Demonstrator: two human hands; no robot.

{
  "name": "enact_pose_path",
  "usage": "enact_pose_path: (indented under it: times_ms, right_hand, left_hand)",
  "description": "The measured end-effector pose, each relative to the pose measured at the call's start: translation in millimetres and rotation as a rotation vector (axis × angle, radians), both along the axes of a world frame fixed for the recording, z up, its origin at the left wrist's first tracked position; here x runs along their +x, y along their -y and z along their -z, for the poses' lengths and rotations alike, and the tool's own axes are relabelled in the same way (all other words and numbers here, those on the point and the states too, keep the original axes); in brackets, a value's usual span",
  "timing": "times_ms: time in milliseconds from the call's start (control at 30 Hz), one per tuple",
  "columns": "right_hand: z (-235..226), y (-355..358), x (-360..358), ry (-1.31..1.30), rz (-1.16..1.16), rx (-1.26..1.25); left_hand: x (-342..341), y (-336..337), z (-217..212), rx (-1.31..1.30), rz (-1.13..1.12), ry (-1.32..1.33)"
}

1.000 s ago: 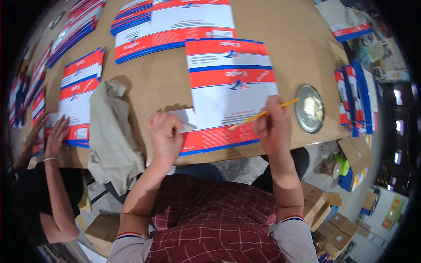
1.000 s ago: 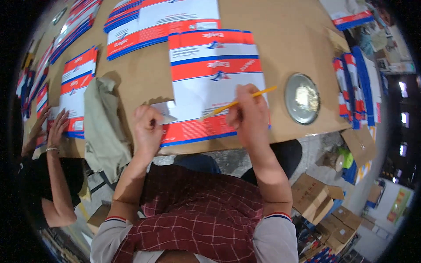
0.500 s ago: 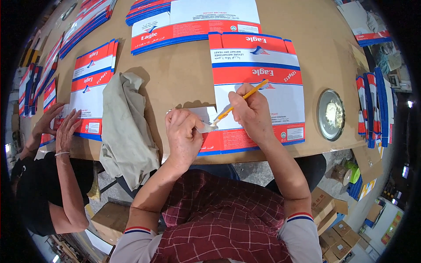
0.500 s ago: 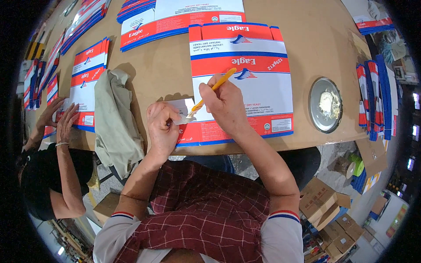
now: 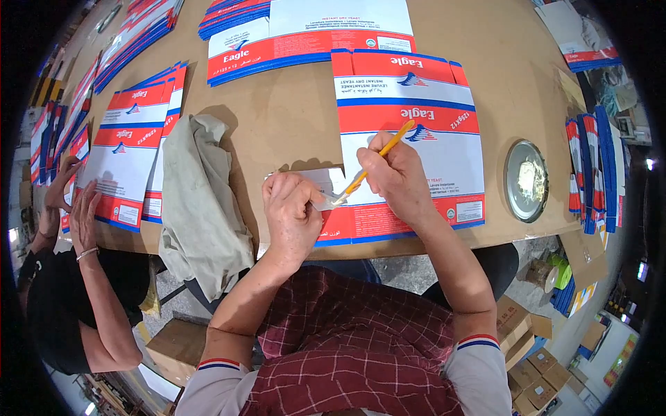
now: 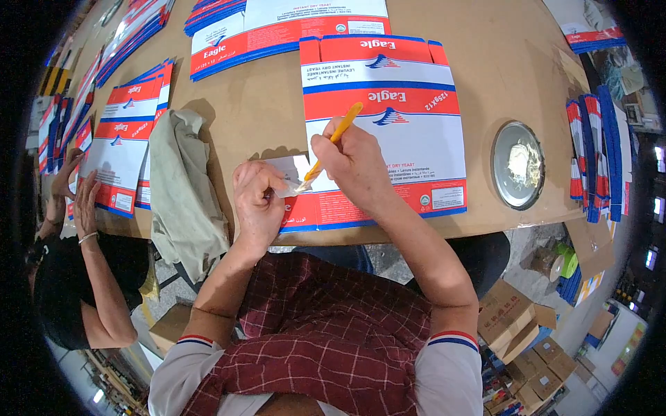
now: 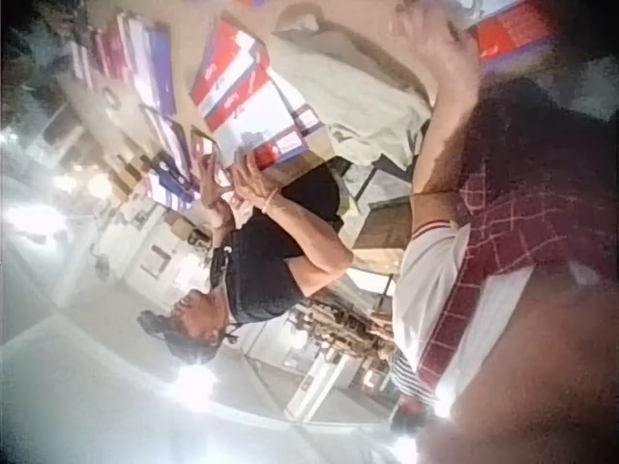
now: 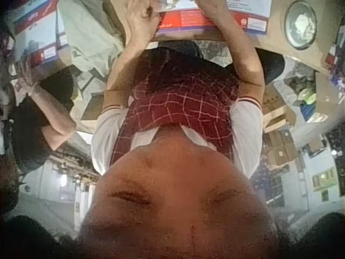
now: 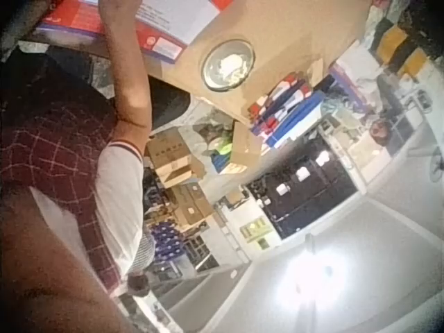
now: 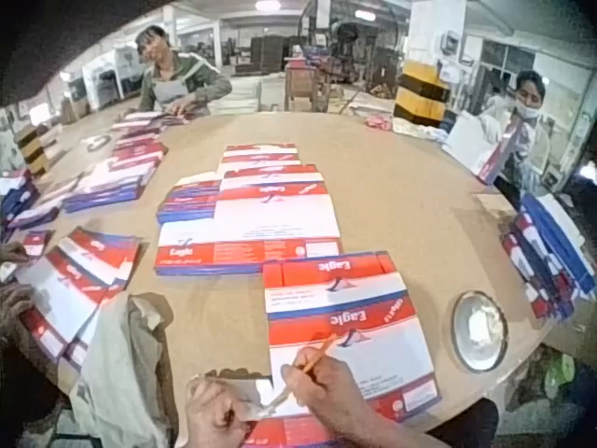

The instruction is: Applying glue to the flaps of cardboard envelopes using a brush.

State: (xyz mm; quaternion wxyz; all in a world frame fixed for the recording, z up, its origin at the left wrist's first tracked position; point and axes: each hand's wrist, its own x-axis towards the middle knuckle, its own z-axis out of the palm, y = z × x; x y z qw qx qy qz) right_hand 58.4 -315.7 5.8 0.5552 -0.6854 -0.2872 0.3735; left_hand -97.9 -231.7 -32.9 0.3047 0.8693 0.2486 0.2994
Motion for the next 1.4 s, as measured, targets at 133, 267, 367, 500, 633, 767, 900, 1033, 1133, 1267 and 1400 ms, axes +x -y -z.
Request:
enact_pose_path:
  times_ms: [133, 267, 367, 500, 633, 767, 900, 1033, 1133, 1267, 1400]
  right_hand:
    - [-2.7, 2.7, 5.2, 0.006, -0.009, -0.022]
    - [-3.1, -3.3, -0.6, -0.013, 0.037, 0.047]
    - [-0.1, -3.7, -1.4, 0.02, -0.01, 0.04]
    - [-2.3, -2.3, 3.0, 0.058, -0.08, 0.001]
    - [-5.1, -3.6, 5.2, 0.045, -0.032, 0.023]
    - [-2.1, -8.5, 0.4, 0.08, -0.037, 0.047]
    - [-4.6, -5.4, 1.0, 0.153, -0.106, 0.039]
    - [-8.6, -2.2, 2.9, 0.189, -0.145, 0.017]
    - [-13.6, -2.4, 1.6, 0.156, -0.093, -0.029]
    - [-10.2, -3.2, -3.0, 0.161, -0.09, -0.026]
    - [-8.7, -2.4, 4.0, 0.236, -0.139, -0.019]
  left_hand:
    - [-0.9, -0.2, -1.2, 0.005, 0.001, -0.016]
    - [-0.3, 0.3, -0.4, -0.007, 0.004, -0.006]
    - [0.2, -0.3, -0.2, -0.003, 0.006, -0.005]
    - [-1.4, -0.4, -1.8, -0.016, 0.015, 0.003]
    - [-0.5, -0.4, -1.7, -0.008, 0.013, -0.008]
    - [-0.2, -0.8, -0.3, -0.016, 0.012, -0.001]
    - [1.0, -1.5, -1.2, -0.017, 0.016, -0.007]
    - [-0.3, -0.4, -2.2, -0.008, 0.003, -0.01]
    - [-1.8, 0.9, -1.1, -0.01, 0.01, -0.01]
    - [-3.0, 3.1, 0.6, -0.02, 0.007, -0.008]
    - [0.1, 0.9, 1.8, -0.024, 0.007, -0.012]
